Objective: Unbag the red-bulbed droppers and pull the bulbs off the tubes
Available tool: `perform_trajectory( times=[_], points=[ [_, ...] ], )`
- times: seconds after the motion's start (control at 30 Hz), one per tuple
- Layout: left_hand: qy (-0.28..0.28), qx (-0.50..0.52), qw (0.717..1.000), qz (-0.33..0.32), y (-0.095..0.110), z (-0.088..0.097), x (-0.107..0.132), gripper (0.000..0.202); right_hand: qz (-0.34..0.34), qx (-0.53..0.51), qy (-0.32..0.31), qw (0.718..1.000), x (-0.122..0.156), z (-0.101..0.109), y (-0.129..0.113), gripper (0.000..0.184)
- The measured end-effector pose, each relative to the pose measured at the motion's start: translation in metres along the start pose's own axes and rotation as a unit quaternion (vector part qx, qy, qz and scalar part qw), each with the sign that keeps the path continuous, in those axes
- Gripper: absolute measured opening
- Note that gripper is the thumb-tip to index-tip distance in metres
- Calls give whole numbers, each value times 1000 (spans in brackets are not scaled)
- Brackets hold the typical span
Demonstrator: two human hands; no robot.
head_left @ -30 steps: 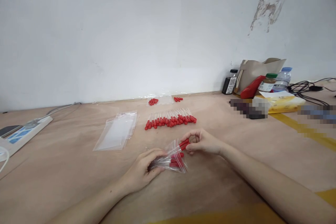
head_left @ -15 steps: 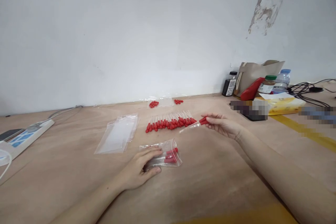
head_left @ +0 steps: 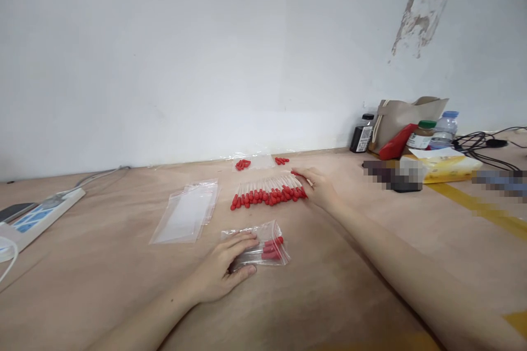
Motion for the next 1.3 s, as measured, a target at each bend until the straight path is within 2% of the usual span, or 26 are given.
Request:
perform_trajectory(
  times=[0.1, 0.27, 0.4, 0.57, 0.67, 0.8, 0.9, 1.0, 1.13, 1.3],
  points=[
    [-3, -3, 1000, 7, -1, -1, 0, 44, 18, -13, 5, 1000, -3, -13, -20, 23],
    [-1, -1, 1000, 11, -2, 0, 0, 44, 86, 24, -67, 994, 0, -50, -53, 21],
    [1, 1, 1000, 1, 0, 1, 0, 44, 136, 92, -106, 981, 2, -73, -58, 25],
    [-1, 2, 1000, 3, -1, 0, 0, 44, 167, 140, -147, 965, 6, -86, -58, 31],
    [0, 5, 1000, -3, 0, 0, 0, 44, 161, 141, -154, 965, 8, -82, -56, 35],
    [3, 5, 1000, -4, -1, 0, 0, 44, 103, 104, -104, 984, 1, -55, -42, 41],
    [6, 3, 1000, -3, -2, 1, 0, 44, 17, 61, -42, 997, -2, -29, -18, 29],
    [9, 2, 1000, 1, -3, 1, 0, 43, -38, 25, -10, 999, 3, -14, 2, 20],
    [15, 6, 1000, -4, -2, 2, 0, 43, -64, -3, -15, 998, 12, -17, 12, 20],
    [18, 2, 1000, -1, -2, 3, 0, 42, -58, -19, -31, 998, 15, -33, 8, 20]
  ],
)
Point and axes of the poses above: each hand's wrist, its own x-axis away from the middle knuckle, its own z-axis out of the back of the hand, y = z × x, the point moved 10 cm from there along -x, towards the middle knuckle, and after that the axes turned 1 degree about y, right-handed, at the moved point
